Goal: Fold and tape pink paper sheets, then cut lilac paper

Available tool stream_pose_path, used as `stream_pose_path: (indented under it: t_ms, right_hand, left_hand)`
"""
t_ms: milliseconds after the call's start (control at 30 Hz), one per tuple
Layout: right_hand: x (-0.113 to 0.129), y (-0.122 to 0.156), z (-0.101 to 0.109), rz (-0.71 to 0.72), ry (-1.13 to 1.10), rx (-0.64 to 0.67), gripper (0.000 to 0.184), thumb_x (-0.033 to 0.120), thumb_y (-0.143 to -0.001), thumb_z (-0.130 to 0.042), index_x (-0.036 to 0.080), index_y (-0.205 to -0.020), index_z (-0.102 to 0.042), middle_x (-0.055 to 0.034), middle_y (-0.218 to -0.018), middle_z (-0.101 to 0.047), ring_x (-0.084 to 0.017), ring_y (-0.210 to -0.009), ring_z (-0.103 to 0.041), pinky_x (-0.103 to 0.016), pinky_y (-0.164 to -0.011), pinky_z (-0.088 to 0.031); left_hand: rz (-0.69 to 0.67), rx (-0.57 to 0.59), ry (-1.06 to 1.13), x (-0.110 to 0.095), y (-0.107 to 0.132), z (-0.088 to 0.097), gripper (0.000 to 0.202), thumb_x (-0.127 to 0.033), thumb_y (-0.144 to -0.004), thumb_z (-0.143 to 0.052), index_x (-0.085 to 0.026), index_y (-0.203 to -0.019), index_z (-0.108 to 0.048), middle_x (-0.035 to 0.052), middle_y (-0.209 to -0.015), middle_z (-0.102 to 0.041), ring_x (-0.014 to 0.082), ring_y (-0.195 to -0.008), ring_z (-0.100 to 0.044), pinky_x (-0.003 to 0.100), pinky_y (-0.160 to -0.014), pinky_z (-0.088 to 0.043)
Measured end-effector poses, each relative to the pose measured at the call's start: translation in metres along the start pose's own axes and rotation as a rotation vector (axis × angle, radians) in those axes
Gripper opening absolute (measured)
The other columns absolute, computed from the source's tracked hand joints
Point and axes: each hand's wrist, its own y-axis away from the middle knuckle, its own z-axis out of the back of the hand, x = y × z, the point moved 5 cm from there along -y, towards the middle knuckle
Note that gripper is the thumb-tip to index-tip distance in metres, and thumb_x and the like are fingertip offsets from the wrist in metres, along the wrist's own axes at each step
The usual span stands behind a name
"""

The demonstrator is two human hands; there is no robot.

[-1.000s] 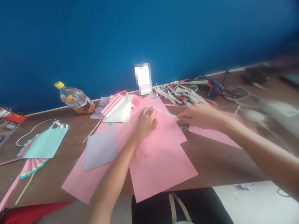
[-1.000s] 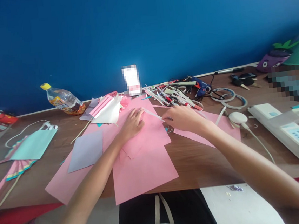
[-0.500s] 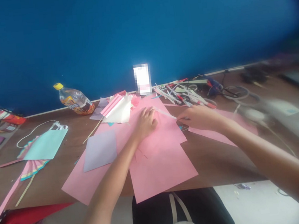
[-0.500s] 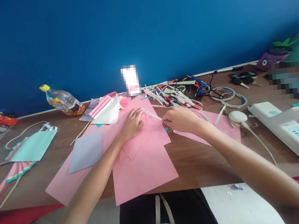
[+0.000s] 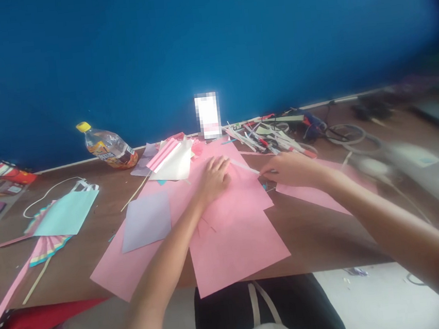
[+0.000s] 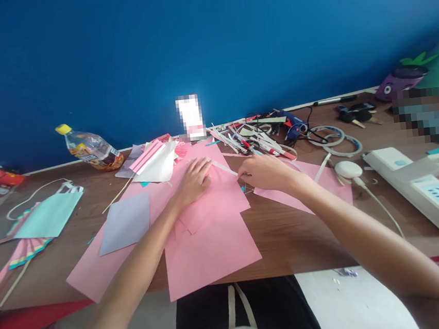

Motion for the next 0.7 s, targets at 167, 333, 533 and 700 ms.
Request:
stream_pose_path:
  t_ms: [167, 333, 533, 700]
  right_hand:
    - [-0.0005, 0.0012, 0.0013, -0.014, 0.025, 0.018, 0.033, 0.024, -0.087, -0.043, 0.026, -0.077, -0.075, 0.0006, -0.089, -0.074, -0.015, -0.068, -0.061, -0.027, -0.055, -0.029]
    - [0.0021, 0.0019, 0.0006, -0.018, 0.012, 0.01, 0.033, 0.026, -0.088, -0.045, 0.031, -0.09, -0.077, 0.0013, -0.097, -0.075, -0.016, -0.075, -0.064, -0.026, -0.057, -0.032]
    - [0.0078, 0.002, 0.0012, -0.018, 0.003, 0.031, 0.032, 0.025, -0.088, -0.047, 0.029, -0.091, -0.078, -0.0004, -0.1, -0.076, -0.016, -0.075, -0.066, -0.025, -0.058, -0.037]
    - [0.0067, 0.0008, 0.0014, -0.017, 0.005, 0.032, 0.031, 0.026, -0.088, -0.047, 0.029, -0.091, -0.078, -0.001, -0.099, -0.076, -0.016, -0.073, -0.065, -0.025, -0.056, -0.036]
  left_hand:
    - [-0.016, 0.01, -0.002, 0.0, 0.0005, -0.0012, 0.054, -0.024, -0.097, -0.022, -0.01, -0.146, -0.039, 0.0105, -0.154, -0.041, 0.0201, -0.147, -0.03, 0.043, -0.126, -0.015]
    - [-0.016, 0.018, -0.002, -0.0001, 0.0006, -0.0013, 0.054, -0.024, -0.098, -0.02, -0.011, -0.146, -0.039, 0.0097, -0.154, -0.041, 0.019, -0.147, -0.03, 0.043, -0.126, -0.014]
    - [0.003, 0.018, -0.001, -0.0006, -0.0001, -0.0001, 0.054, -0.024, -0.097, -0.022, -0.01, -0.146, -0.041, 0.01, -0.154, -0.041, 0.0204, -0.146, -0.03, 0.043, -0.126, -0.015]
    - [0.014, 0.015, 0.007, 0.0003, 0.0005, 0.0001, 0.054, -0.024, -0.096, -0.023, -0.012, -0.146, -0.04, 0.0095, -0.155, -0.04, 0.0197, -0.146, -0.03, 0.044, -0.126, -0.015]
